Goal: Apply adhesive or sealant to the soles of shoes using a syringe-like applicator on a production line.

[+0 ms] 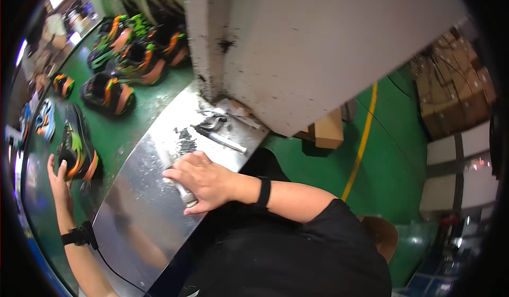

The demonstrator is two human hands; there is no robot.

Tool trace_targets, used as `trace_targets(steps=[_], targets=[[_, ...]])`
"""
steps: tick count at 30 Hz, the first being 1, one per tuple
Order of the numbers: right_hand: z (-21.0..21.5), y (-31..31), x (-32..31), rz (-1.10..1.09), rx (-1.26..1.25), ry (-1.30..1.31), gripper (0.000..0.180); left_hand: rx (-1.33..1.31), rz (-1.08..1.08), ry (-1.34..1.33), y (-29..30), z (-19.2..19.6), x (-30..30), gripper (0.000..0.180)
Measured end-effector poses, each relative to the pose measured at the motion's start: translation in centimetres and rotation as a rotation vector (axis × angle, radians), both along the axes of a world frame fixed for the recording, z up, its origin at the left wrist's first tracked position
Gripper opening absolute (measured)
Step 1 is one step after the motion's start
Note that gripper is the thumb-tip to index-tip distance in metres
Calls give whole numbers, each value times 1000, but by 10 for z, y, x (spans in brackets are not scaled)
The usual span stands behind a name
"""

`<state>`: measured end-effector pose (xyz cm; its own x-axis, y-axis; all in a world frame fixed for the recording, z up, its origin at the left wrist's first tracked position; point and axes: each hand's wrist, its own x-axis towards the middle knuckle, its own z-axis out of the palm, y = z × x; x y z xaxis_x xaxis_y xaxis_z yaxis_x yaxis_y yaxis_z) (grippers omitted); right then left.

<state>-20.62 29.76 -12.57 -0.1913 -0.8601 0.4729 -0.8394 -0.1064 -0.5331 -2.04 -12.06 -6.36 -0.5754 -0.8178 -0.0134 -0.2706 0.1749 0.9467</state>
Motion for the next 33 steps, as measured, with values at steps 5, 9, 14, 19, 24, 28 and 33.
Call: trace_targets(steps=[5,9,14,19,24,28,33], targets=[[1,-8,8,-44,36,57,94,-560,-123,-239,-41,-54,-21,51],[-10,-15,5,4,18,-12,93,-1025,-129,-391,-25,-41,-20,35],[5,-6,8,-98,103,132,93,-821,-290,-246,37,-7,-37,44],[13,-15,21,-154,243,165,95,-720,-219,-254,36,6,-41,29],[17,-2,21,-289,194,113,102,-680,-320,-235,27,-4,-85,30],[42,26,31,-439,5,169,103,-362,-430,59,-8,-27,-70,47],[72,180,51,-693,28,86,89,-439,-407,60,-5,-18,-48,57]])
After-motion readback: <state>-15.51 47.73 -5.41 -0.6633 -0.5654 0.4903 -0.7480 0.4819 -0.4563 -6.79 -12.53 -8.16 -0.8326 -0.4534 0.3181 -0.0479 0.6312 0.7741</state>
